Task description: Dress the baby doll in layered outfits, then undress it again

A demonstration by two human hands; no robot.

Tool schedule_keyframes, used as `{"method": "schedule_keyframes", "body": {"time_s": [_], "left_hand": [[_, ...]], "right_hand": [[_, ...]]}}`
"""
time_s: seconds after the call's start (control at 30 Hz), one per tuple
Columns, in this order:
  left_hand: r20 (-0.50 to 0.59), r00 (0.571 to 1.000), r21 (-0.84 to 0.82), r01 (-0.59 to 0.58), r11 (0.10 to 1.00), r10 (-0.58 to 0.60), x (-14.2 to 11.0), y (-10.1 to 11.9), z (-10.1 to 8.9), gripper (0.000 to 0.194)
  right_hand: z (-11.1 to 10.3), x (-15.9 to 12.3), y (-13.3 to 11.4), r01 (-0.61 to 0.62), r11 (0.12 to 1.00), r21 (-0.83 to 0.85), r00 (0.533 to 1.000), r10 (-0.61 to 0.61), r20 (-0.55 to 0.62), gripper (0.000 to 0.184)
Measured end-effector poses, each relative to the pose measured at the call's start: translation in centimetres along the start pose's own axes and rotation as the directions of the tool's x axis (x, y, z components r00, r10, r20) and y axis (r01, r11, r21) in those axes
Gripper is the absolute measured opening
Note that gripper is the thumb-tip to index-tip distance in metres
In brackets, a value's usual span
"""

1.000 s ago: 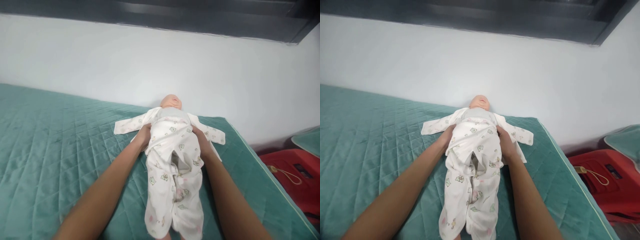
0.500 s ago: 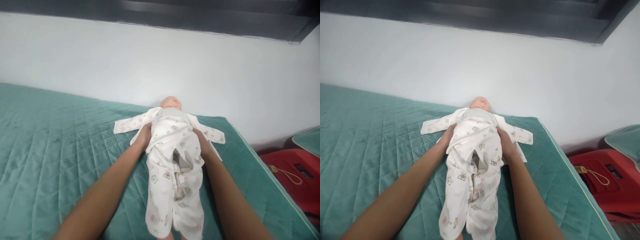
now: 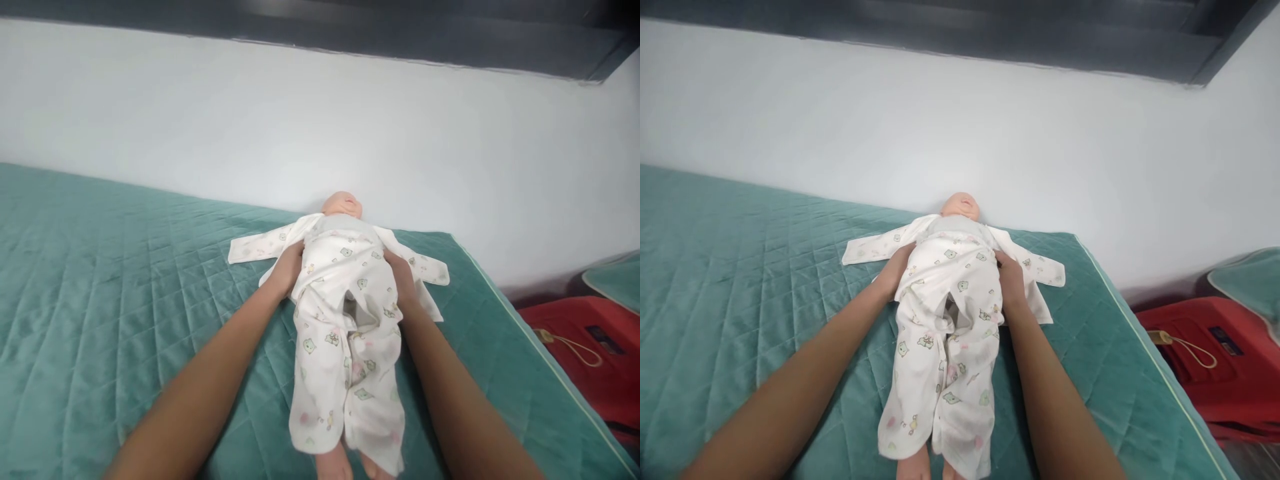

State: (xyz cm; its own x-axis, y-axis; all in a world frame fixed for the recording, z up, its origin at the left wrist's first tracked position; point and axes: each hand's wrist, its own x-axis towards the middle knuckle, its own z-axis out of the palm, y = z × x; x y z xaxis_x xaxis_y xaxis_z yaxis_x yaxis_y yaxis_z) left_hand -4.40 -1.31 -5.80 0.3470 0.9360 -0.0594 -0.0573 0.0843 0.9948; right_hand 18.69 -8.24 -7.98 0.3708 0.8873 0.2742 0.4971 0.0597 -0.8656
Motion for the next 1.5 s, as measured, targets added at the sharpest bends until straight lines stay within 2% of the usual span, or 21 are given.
{"method": "schedule_keyframes", "body": {"time_s": [0.1,0.23,0.3,0.33,0.4,0.5,0.6,0.7,0.77,0.83,0.93,1.0,1.03,1.13,1.23,1.37,1.5], "left_hand": [[-0.004,0.997,0.097,-0.071,0.993,0.072,-0.4,0.3,-0.3,0.021],[-0.063,0.993,0.317,-0.076,0.945,0.101,-0.2,1.1,-1.2,0.016],[-0.119,0.969,0.435,-0.143,0.889,0.214,-0.2,1.9,-1.4,0.014],[-0.113,0.950,0.480,-0.204,0.853,0.290,-0.3,2.3,-1.4,0.015],[-0.012,0.912,0.530,-0.343,0.776,0.411,-0.6,3.0,-1.1,0.020],[0.175,0.874,0.532,-0.472,0.704,0.454,-0.9,3.4,-0.5,0.026],[0.239,0.867,0.492,-0.496,0.716,0.437,-0.6,3.2,-0.3,0.028],[0.301,0.880,0.450,-0.470,0.759,0.366,0.0,3.1,-0.5,0.027],[0.361,0.883,0.471,-0.451,0.758,0.301,0.5,3.3,-0.7,0.025],[0.423,0.865,0.511,-0.474,0.717,0.271,0.8,3.7,-0.8,0.023],[0.467,0.824,0.538,-0.552,0.638,0.320,1.3,4.2,-0.8,0.023],[0.457,0.817,0.557,-0.571,0.603,0.352,2.0,4.2,-0.6,0.024],[0.436,0.828,0.574,-0.558,0.599,0.354,2.6,4.2,-0.4,0.025],[0.298,0.907,0.652,-0.422,0.631,0.298,4.6,3.7,0.5,0.021],[0.149,0.959,0.705,-0.274,0.654,0.242,6.2,3.0,1.5,0.014],[0.132,0.949,0.756,-0.283,0.590,0.286,6.1,2.4,1.8,0.014],[0.221,0.883,0.823,-0.397,0.406,0.414,5.2,2.2,0.9,0.015]], "right_hand": [[-0.1,0.2,0.4,-0.042,0.998,-0.056,0.998,0.039,-0.040,0.023],[-0.1,0.2,0.4,-0.074,0.996,-0.058,0.993,0.069,-0.094,0.025],[-0.1,0.2,0.0,-0.058,0.998,-0.004,0.985,0.056,-0.161,0.024],[0.0,0.2,-0.2,-0.037,0.999,0.039,0.980,0.044,-0.194,0.024],[0.2,0.4,-0.9,0.013,0.990,0.139,0.976,0.018,-0.218,0.026],[0.4,0.7,-2.0,0.075,0.966,0.247,0.991,-0.044,-0.130,0.028],[0.5,1.2,-2.6,0.117,0.962,0.246,0.992,-0.123,0.012,0.029],[0.3,1.8,-2.6,0.190,0.965,0.183,0.968,-0.215,0.130,0.027],[0.0,2.3,-2.6,0.231,0.965,0.125,0.947,-0.252,0.197,0.025],[-0.3,2.7,-2.8,0.269,0.960,0.077,0.920,-0.280,0.275,0.023],[-0.4,3.3,-3.2,0.297,0.952,0.075,0.886,-0.305,0.349,0.024],[-0.1,3.9,-3.5,0.257,0.964,0.060,0.906,-0.262,0.332,0.025],[0.2,4.3,-3.5,0.224,0.974,0.037,0.927,-0.225,0.299,0.025],[1.4,5.6,-3.4,0.110,0.993,-0.035,0.980,-0.103,0.168,0.027],[2.5,6.6,-3.0,0.026,0.999,-0.035,0.993,-0.022,0.112,0.028],[2.8,6.5,-2.5,0.047,0.999,-0.011,0.998,-0.046,0.040,0.029],[2.3,5.7,-1.8,0.074,0.997,0.009,0.995,-0.074,0.066,0.029]]}}
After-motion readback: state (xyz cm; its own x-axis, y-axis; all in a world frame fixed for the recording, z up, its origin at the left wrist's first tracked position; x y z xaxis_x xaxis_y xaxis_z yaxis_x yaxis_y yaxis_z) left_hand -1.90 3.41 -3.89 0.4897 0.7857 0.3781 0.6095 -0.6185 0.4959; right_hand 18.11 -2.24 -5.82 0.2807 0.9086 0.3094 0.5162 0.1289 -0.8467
